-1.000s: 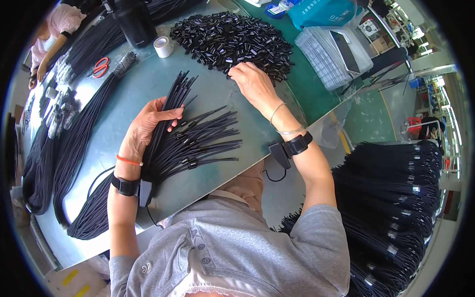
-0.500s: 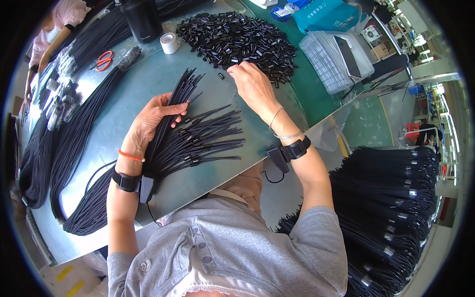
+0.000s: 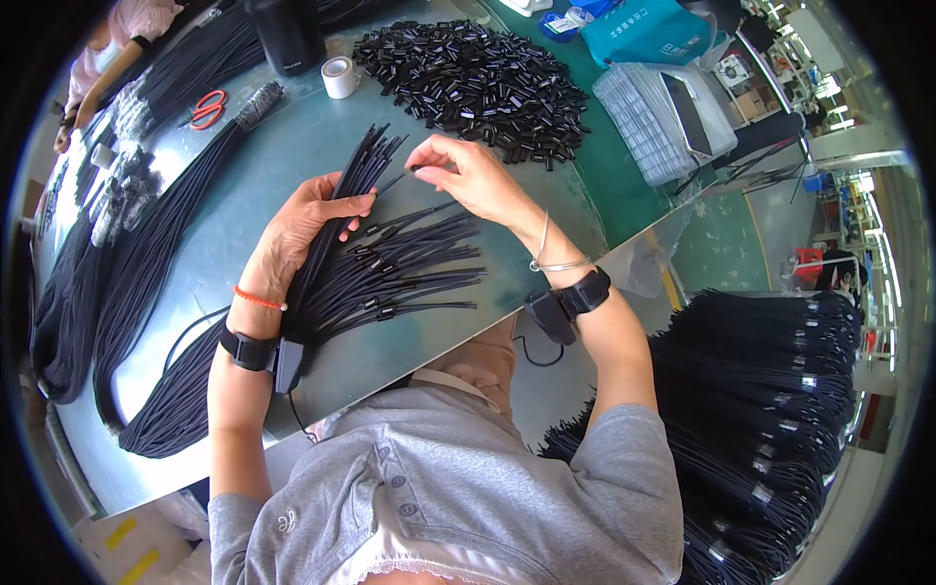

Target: Sorting and bundling black wire components at a production workbench.

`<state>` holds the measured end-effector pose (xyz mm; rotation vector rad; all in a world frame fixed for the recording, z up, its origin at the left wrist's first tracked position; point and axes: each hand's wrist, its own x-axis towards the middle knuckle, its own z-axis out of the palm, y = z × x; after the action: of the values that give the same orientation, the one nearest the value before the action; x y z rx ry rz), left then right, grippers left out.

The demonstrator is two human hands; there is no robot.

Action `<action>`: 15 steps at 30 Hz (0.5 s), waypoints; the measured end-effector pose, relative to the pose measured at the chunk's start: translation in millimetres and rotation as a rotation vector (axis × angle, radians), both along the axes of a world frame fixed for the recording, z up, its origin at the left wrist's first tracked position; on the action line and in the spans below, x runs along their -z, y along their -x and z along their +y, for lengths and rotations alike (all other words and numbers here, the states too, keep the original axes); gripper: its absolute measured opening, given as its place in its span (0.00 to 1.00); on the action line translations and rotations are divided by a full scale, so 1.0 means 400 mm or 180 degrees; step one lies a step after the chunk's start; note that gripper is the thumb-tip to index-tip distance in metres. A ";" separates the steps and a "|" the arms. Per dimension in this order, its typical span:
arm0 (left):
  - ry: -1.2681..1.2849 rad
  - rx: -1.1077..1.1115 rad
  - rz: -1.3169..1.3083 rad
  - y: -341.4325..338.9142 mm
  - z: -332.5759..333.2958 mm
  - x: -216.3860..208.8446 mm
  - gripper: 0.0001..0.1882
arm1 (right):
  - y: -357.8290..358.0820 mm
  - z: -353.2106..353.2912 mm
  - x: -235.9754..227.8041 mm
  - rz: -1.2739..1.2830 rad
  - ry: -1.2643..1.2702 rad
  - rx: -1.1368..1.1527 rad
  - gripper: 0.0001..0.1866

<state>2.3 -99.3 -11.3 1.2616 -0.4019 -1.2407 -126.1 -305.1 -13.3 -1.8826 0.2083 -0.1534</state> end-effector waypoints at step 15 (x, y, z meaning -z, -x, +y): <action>0.0307 -0.0102 0.0172 0.003 0.002 0.012 0.09 | 0.034 0.193 -0.015 -0.1476 0.3133 -0.1046 0.02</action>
<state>1.0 -98.7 -16.0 1.1460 -0.3962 -1.2116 -139.6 -227.9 -7.2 -2.7373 -0.6009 -0.5286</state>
